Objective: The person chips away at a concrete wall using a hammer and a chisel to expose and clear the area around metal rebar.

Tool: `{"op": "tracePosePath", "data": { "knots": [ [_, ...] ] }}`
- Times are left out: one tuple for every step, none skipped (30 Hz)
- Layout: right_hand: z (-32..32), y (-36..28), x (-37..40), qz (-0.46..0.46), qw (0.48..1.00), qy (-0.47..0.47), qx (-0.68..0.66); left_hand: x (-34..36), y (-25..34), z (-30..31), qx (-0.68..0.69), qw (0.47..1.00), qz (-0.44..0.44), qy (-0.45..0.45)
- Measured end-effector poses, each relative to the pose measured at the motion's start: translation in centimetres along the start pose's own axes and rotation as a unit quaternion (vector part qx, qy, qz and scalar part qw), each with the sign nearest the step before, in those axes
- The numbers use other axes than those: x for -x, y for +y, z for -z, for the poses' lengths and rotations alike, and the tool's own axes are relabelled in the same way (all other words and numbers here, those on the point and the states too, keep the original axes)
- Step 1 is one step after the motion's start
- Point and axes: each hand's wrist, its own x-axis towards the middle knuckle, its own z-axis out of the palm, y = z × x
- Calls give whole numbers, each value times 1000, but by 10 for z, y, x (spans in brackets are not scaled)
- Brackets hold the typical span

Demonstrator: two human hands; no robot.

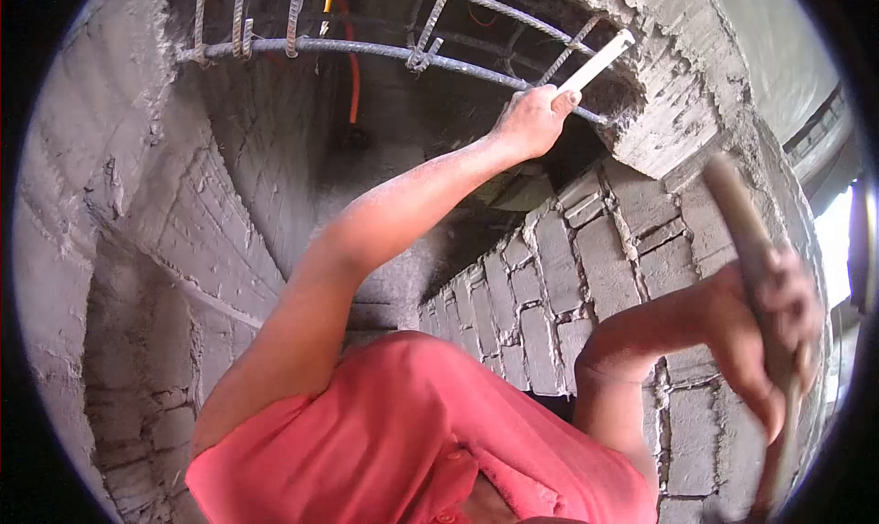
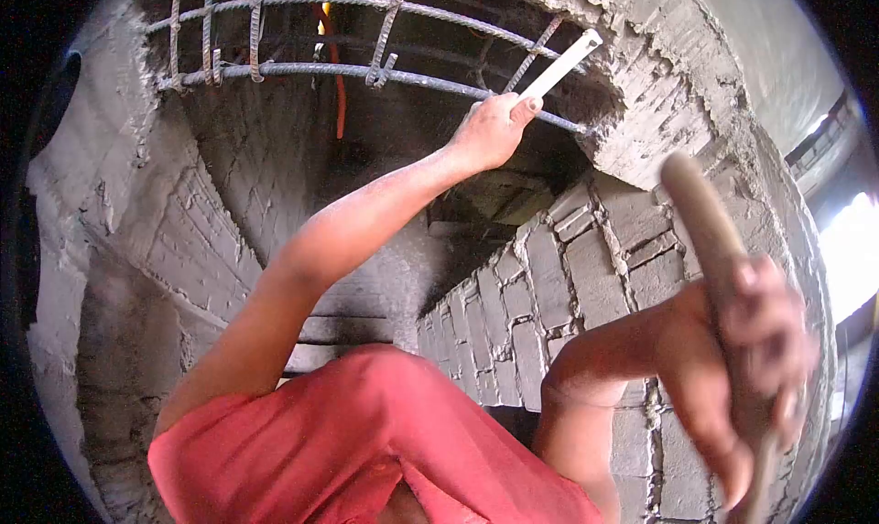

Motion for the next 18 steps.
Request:
{"op": "tracePosePath", "data": {
  "knots": [
    [-1,2,-10,96,991,-94,-13,2,4,2,3,1000,12,-11],
    [-3,26,15,53,995,-48,68,4,6,4,5,999,23,-23],
    [-3,63,68,11,989,0,150,5,7,4,7,999,21,-25],
    [6,98,138,-10,852,89,516,5,6,3,3,1000,15,-24],
    [41,154,195,-157,870,-90,458,2,4,2,-1,1000,10,-15],
    [-6,124,163,-523,804,-51,279,1,-2,1,-12,1000,11,-18],
    [-15,108,165,-519,816,-3,256,-3,-8,-1,-24,999,8,-21],
    [-12,104,146,-427,860,-56,275,-5,-11,5,-33,999,-38,-12],
    [-9,85,138,-355,881,-95,296,-6,-15,1,-1,997,-73,9],
    [-3,78,119,-260,903,-91,330,5,-9,-1,-6,1000,-23,-13],
    [14,68,101,-121,841,-65,523,0,-2,6,-16,1000,13,-23],
    [-33,39,47,-196,950,29,240,-3,-6,6,-19,999,5,-32],
    [-19,35,25,-131,981,71,124,-1,-8,4,-17,999,8,-36],
    [-30,23,4,-70,997,39,-4,-3,-8,5,-20,999,20,-44],
    [-39,14,-7,-8,991,8,-132,-3,-7,7,-23,998,33,-53],
    [-14,25,-2,25,997,-70,-25,-2,-4,8,-22,998,36,-53],
    [14,43,16,59,984,-146,84,0,-7,7,-23,998,35,-56],
    [-4,78,72,-46,998,4,37,1,-10,4,-23,998,22,-45]
  ]
}}
